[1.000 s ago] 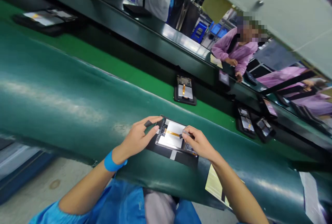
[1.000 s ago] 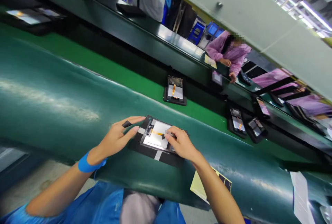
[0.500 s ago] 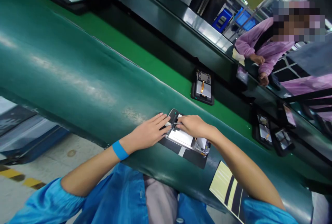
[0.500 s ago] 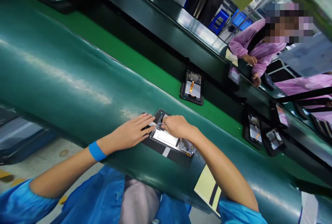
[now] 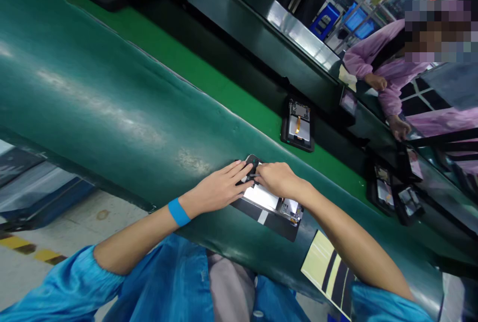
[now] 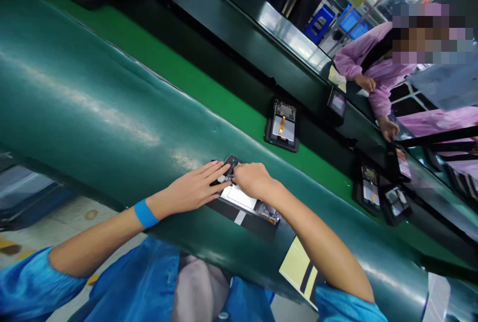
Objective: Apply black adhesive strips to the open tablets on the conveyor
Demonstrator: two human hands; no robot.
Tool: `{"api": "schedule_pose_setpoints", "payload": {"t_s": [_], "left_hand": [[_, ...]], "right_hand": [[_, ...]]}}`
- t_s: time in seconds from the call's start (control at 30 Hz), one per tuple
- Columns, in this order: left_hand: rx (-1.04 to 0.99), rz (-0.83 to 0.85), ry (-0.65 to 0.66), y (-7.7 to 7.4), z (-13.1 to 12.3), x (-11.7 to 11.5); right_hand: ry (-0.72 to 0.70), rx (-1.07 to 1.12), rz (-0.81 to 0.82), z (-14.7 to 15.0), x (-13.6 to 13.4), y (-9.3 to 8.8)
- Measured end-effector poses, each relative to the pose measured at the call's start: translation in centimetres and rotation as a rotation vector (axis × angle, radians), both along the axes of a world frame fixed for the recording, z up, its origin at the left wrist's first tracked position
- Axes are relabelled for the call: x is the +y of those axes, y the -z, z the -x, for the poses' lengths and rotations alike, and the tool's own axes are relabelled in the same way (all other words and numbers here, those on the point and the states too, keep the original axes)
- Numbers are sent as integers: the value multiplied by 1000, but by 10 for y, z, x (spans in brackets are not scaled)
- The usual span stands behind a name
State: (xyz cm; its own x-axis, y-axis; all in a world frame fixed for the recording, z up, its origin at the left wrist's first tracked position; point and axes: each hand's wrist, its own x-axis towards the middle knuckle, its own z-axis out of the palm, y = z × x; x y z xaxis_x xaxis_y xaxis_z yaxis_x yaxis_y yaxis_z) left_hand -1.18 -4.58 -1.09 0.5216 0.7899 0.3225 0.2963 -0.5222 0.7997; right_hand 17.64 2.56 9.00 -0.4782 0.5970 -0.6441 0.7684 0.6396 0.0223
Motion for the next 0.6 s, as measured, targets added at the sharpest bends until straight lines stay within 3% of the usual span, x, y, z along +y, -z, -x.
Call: {"api": "schedule_pose_setpoints", "payload": {"t_s": [0.1,0.17,0.6], "left_hand": [[407,-299,34,-1,-2,1],[540,-417,25,0,-4,1],[573,-459,10,-1,-7,0]], "right_hand": [[8,-48,32,4,0,-5],[15,-63,36,4,-1,-7],[72,4,89,-8,3,-9]]}}
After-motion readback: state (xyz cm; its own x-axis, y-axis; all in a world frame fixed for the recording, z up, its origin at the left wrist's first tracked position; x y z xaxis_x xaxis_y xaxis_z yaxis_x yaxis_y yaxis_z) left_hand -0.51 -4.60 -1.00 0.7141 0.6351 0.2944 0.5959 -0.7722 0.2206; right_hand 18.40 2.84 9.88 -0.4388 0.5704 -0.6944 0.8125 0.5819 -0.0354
